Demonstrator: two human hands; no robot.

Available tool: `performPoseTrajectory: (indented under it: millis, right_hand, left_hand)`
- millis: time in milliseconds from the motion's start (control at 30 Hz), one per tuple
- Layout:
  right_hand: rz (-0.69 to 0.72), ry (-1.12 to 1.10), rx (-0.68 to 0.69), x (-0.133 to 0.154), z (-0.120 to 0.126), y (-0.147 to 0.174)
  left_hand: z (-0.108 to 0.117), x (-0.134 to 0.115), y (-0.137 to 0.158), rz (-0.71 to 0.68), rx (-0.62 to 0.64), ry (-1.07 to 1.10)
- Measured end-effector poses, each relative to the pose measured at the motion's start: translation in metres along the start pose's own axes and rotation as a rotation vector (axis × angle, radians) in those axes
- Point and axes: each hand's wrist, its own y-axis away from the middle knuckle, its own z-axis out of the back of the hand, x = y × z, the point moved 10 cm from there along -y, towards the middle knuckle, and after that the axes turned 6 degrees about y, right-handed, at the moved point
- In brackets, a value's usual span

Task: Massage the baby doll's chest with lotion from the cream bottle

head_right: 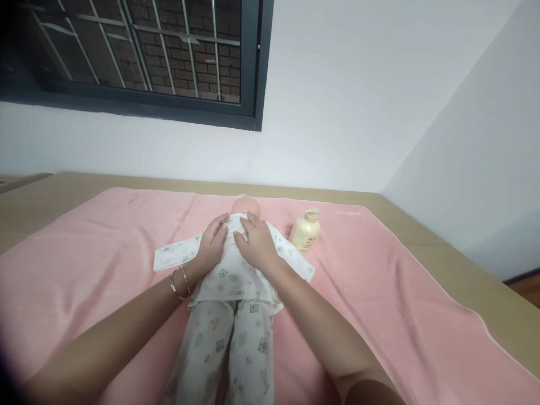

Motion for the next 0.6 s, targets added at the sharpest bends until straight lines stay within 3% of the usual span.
performPoseTrajectory:
  millis: [100, 267, 433, 600]
  right_hand:
    - [-0.014, 0.002, -0.058, -0.002, 0.007, 0.0]
    - [0.044, 0.014, 0.097, 0.007, -0.01, 0.001]
    - [0.043, 0.011, -0.099, 0.013, 0.015, 0.005]
    - [0.117, 0.031, -0.008, 0.02, -0.012, 0.007]
  left_hand:
    - [-0.001, -0.003, 0.001, -0.012, 0.009, -0.01]
    - [-0.001, -0.002, 0.002, -0.018, 0.002, 0.001]
    - [-0.001, -0.003, 0.002, -0.007, 0.003, -0.025]
    - [-0.002, -0.004, 0.003, -0.018, 0.012, -0.035]
